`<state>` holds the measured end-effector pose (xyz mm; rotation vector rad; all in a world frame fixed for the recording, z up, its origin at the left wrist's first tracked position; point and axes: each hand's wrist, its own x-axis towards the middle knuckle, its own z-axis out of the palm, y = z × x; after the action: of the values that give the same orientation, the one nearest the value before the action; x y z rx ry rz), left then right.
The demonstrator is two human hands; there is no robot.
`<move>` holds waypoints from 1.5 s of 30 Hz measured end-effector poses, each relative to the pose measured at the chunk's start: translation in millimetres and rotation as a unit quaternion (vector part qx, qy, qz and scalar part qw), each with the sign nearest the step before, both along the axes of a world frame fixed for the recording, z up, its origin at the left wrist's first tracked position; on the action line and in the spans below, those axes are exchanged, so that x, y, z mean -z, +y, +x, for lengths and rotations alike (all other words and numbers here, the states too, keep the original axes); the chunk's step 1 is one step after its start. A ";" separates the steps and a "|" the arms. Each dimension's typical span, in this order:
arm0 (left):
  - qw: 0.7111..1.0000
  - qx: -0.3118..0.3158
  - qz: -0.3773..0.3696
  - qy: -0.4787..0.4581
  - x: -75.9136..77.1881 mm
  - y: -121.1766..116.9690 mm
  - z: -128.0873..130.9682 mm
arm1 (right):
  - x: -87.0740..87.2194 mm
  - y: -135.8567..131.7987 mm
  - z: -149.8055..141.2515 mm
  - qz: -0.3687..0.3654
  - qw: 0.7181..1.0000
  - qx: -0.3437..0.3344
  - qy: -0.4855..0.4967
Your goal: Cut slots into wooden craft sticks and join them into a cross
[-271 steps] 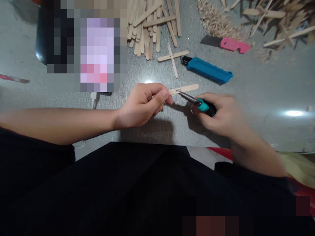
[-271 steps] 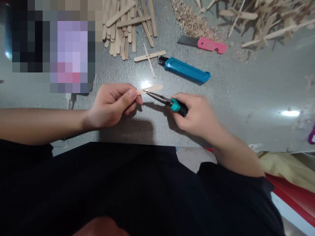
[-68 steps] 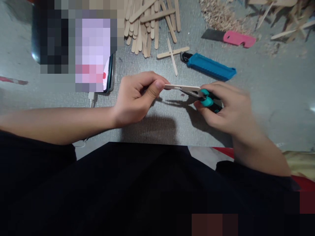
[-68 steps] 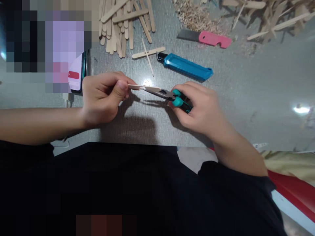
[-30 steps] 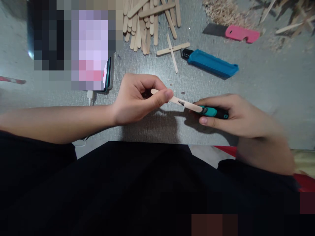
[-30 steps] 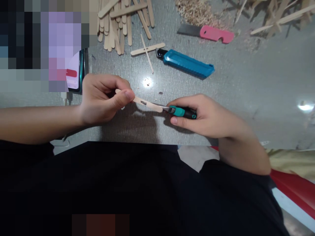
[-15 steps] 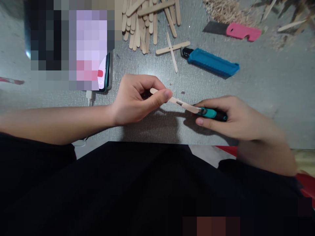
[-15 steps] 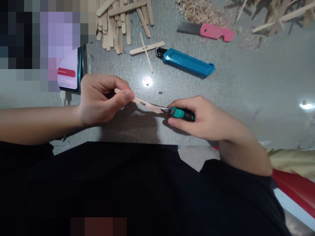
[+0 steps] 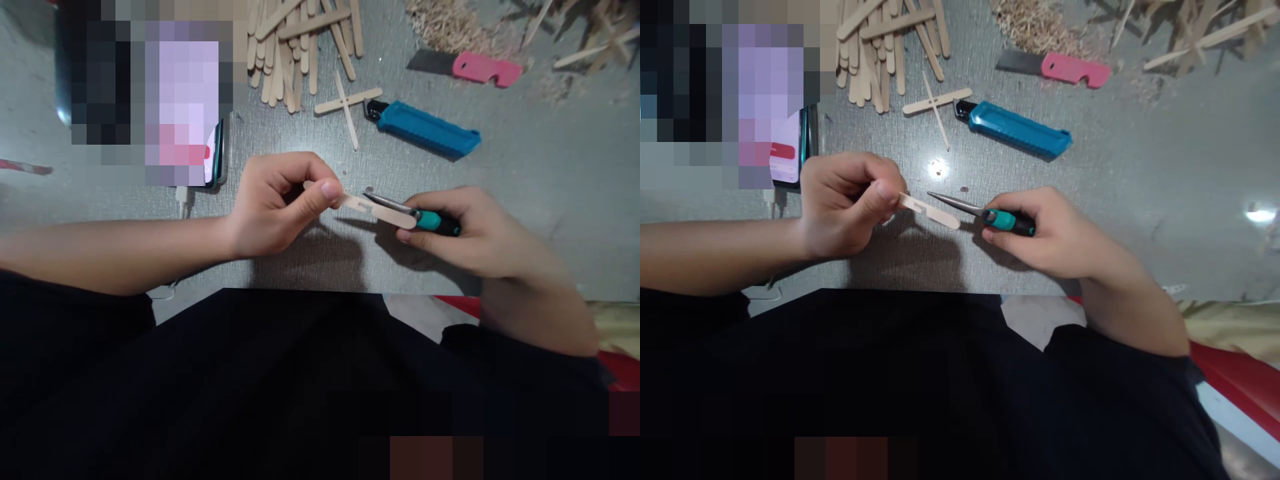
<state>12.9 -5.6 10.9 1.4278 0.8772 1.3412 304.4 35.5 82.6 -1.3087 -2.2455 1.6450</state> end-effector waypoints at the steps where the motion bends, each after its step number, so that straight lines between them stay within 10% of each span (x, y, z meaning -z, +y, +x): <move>1: 1.000 0.000 0.009 -0.002 0.4 0.3 -0.3 | 1.1 1.2 0.5 -0.004 1.000 -0.001 0.001; 45: 0.999 0.044 0.027 -0.006 -4.1 5.3 -2.3 | -6.1 4.8 7.2 -0.059 0.995 -0.078 -0.001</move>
<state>10.6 -0.2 14.9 1.4814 0.7666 1.3159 311.6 40.3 88.7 -1.1862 -2.3384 1.8532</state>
